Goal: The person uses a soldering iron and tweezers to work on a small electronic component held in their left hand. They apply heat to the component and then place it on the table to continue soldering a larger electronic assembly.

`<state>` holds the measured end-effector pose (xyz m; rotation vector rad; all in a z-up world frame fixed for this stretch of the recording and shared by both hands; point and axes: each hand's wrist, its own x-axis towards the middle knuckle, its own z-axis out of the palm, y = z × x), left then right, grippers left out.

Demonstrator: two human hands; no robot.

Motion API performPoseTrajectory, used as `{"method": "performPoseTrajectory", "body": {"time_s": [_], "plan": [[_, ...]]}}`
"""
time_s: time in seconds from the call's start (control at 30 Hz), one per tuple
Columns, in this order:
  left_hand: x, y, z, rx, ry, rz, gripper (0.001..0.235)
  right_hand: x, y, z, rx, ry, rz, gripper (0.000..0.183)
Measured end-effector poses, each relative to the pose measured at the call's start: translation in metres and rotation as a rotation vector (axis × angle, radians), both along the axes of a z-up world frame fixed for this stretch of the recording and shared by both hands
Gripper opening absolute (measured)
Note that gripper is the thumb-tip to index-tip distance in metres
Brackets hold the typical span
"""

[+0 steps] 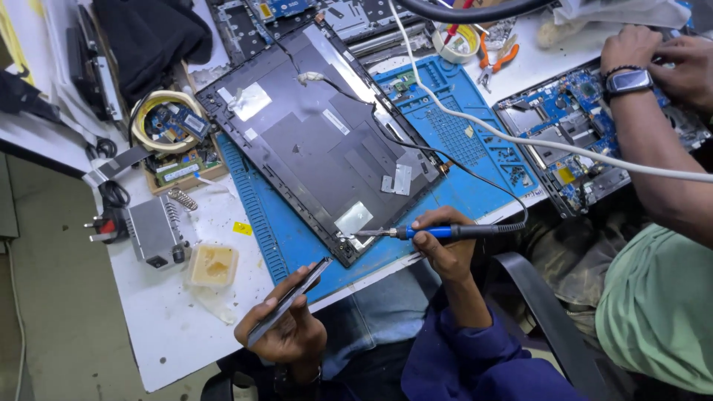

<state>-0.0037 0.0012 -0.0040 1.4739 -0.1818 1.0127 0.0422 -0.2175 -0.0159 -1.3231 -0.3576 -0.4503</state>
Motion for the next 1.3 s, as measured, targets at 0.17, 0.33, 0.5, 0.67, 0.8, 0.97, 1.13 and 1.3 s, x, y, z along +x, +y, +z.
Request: {"method": "performPoseTrajectory", "body": {"time_s": [0.17, 0.33, 0.5, 0.67, 0.8, 0.97, 1.13, 1.3], "plan": [[0.001, 0.0, 0.001, 0.028, -0.004, -0.002, 0.031, -0.002, 0.0, 0.004, -0.014, -0.01, -0.03, 0.019], [0.0, 0.0, -0.006, -0.039, -0.015, -0.022, 0.03, -0.007, 0.004, -0.005, 0.07, 0.072, -0.038, 0.017], [0.0, 0.006, 0.004, 0.025, -0.014, -0.118, 0.029, -0.008, 0.004, -0.005, 0.002, 0.005, 0.017, 0.01], [0.0, 0.008, -0.004, 0.019, -0.024, -0.116, 0.03, -0.008, 0.001, -0.006, -0.103, 0.004, 0.014, 0.008], [0.002, 0.008, -0.002, 0.027, -0.022, -0.108, 0.03, -0.008, -0.009, -0.017, -0.221, 0.004, -0.009, 0.01], [0.001, 0.004, 0.002, -0.012, -0.028, -0.129, 0.03, -0.01, -0.004, -0.005, -0.212, 0.009, -0.036, 0.014], [0.003, -0.003, 0.004, -0.028, -0.019, -0.054, 0.029, -0.005, -0.005, 0.0, -0.157, -0.036, 0.016, 0.014], [0.0, -0.002, -0.001, -0.001, 0.037, -0.024, 0.029, -0.004, -0.004, -0.001, -0.142, -0.052, 0.067, 0.007]]}}
